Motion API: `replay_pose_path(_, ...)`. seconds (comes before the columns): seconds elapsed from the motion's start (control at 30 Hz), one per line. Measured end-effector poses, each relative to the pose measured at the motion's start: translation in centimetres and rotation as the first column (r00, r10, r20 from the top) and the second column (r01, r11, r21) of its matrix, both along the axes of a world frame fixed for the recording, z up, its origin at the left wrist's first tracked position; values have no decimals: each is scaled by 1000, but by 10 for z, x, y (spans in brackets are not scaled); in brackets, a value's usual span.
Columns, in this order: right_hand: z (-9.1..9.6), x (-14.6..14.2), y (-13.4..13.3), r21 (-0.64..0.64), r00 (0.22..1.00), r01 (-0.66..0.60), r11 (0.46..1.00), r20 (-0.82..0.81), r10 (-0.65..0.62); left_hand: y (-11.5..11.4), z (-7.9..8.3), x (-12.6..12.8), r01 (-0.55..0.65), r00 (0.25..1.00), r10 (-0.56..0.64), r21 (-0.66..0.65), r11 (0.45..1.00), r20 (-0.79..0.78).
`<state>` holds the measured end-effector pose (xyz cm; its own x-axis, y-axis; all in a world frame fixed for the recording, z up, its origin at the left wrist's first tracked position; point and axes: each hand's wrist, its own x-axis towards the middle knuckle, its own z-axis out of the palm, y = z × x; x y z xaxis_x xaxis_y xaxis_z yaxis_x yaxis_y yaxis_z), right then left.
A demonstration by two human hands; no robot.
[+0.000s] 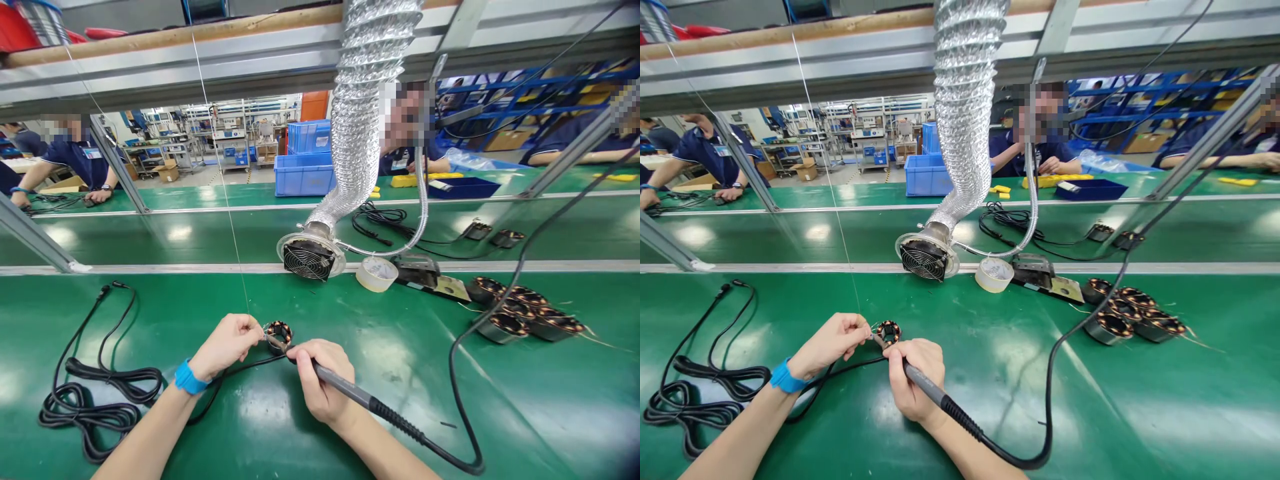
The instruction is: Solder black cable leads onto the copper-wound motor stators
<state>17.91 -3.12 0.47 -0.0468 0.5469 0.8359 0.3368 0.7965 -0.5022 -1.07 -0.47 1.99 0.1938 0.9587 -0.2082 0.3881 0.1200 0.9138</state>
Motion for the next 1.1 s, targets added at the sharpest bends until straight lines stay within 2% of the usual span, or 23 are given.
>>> replay_pose_path(0.33, -5, 1, 1, -48, 995, 76, 996, -66, -79, 0, 0, 1, -2, 1000, 3, 10, 1000, -8)
replay_pose_path(0.5, -9, 4, 6, -81, 986, 115, 990, -116, -124, -1, 1, 2, -18, 1000, 18, -26, 1000, -10)
replay_pose_path(0.93, -10, 6, 10, -86, 987, 96, 992, -118, -106, 1, -1, 2, -17, 1000, 17, 5, 1000, -5)
replay_pose_path(1.1, -8, 6, 9, -49, 990, 76, 996, -113, -81, 1, -1, 1, -21, 1000, 21, 8, 1000, -8)
